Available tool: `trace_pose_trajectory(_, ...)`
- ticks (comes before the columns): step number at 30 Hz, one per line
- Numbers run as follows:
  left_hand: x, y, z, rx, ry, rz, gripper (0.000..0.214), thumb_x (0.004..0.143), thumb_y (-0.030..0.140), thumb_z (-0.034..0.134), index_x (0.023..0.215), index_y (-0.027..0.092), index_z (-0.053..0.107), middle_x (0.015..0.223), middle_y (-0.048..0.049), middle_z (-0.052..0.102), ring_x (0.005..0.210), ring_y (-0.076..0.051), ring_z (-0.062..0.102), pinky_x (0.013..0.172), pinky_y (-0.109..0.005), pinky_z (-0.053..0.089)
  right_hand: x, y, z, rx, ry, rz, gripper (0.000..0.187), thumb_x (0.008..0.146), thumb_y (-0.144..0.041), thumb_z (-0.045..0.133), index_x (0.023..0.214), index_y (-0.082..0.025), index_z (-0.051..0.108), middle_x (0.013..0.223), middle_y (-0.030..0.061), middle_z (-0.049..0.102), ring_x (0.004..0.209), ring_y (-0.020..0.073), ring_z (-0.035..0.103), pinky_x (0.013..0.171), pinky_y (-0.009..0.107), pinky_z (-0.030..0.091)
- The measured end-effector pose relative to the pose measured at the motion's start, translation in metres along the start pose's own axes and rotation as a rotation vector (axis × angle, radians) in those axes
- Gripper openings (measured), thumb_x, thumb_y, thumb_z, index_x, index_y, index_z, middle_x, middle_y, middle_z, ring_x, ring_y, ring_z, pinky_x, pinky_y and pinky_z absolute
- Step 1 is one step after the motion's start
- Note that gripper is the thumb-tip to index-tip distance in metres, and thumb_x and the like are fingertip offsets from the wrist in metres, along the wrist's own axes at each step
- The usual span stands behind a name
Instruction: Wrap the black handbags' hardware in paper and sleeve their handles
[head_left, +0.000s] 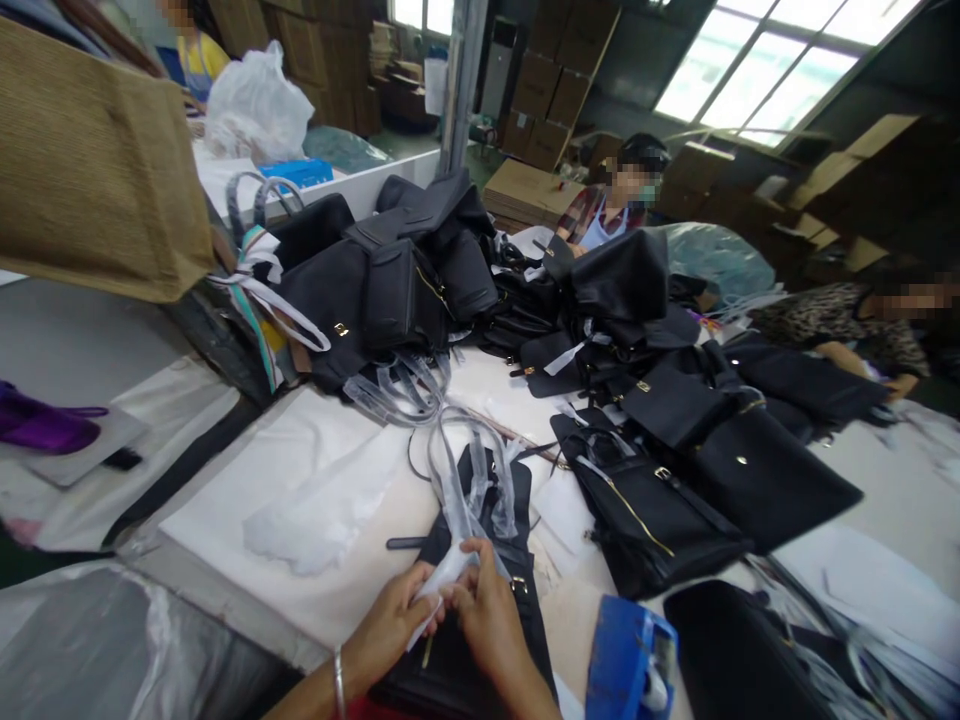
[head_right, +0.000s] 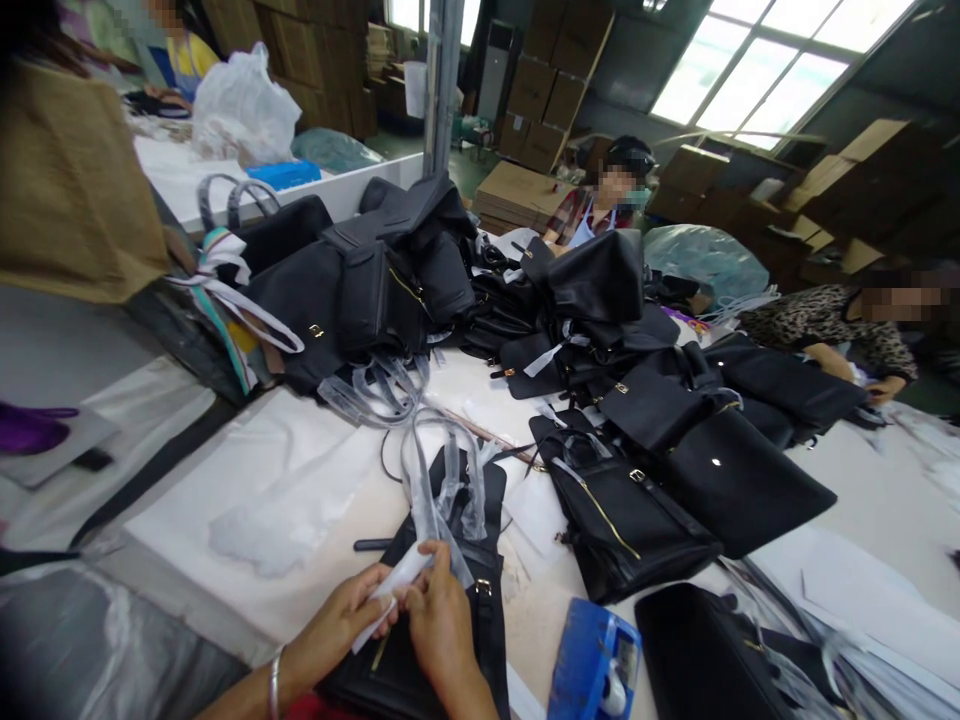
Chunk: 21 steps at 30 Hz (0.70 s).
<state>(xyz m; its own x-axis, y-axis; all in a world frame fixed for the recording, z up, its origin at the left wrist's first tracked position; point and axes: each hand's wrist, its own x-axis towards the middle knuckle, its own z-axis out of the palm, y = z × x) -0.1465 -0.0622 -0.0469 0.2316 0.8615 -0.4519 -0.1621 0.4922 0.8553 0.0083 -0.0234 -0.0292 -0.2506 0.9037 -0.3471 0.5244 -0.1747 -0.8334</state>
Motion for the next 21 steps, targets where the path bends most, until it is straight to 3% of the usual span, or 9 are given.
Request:
trace_pose_trajectory(7, 0.014, -0.018, 0.008, 0.063, 0.174, -0.067, 0.035, 0.084, 0.050, 0.050, 0.084, 0.016, 0.056, 0.061, 0.0023, 0.056, 0.052, -0.012, 0.050, 0.051, -0.023, 0.037, -0.002, 0.008, 0.009, 0.112, 0.030, 0.031, 0.040, 0.080, -0.017, 0.049, 0.118, -0.023, 0.039, 0.069, -0.0044, 0.057, 0.063, 0.0169, 0.061, 0.060, 0.026, 0.044)
trace_pose_trajectory(12, 0.015, -0.006, 0.008, -0.114, 0.226, -0.159, 0.037, 0.084, 0.051, 0.049, 0.074, 0.016, 0.054, 0.056, 0.0027, 0.054, 0.046, -0.008, 0.045, 0.047, -0.020, 0.033, 0.004, 0.019, 0.014, 0.108, 0.114, 0.056, 0.052, 0.079, -0.027, 0.058, 0.124, -0.021, 0.034, 0.087, 0.0008, 0.062, 0.062, 0.0174, 0.061, 0.059, 0.027, 0.045)
trace_pose_trajectory(17, 0.013, 0.006, -0.005, -0.479, 0.058, -0.261, 0.031, 0.084, 0.045, 0.054, 0.080, 0.015, 0.056, 0.054, 0.0040, 0.049, 0.042, -0.005, 0.038, 0.043, -0.018, 0.030, 0.016, 0.027, 0.024, 0.226, 0.029, -0.002, 0.051, 0.079, -0.027, 0.060, 0.123, -0.021, 0.037, 0.087, -0.0001, 0.063, 0.068, 0.0168, 0.062, 0.063, 0.027, 0.047)
trace_pose_trajectory(21, 0.015, 0.003, -0.021, -0.617, -0.108, -0.347, 0.027, 0.087, 0.039, 0.053, 0.083, 0.013, 0.059, 0.052, 0.0034, 0.048, 0.040, -0.004, 0.036, 0.042, -0.017, 0.029, 0.025, 0.028, 0.029, 0.247, -0.092, -0.121, 0.049, 0.081, -0.029, 0.060, 0.123, -0.024, 0.036, 0.086, -0.0010, 0.063, 0.074, 0.0166, 0.062, 0.066, 0.026, 0.047)
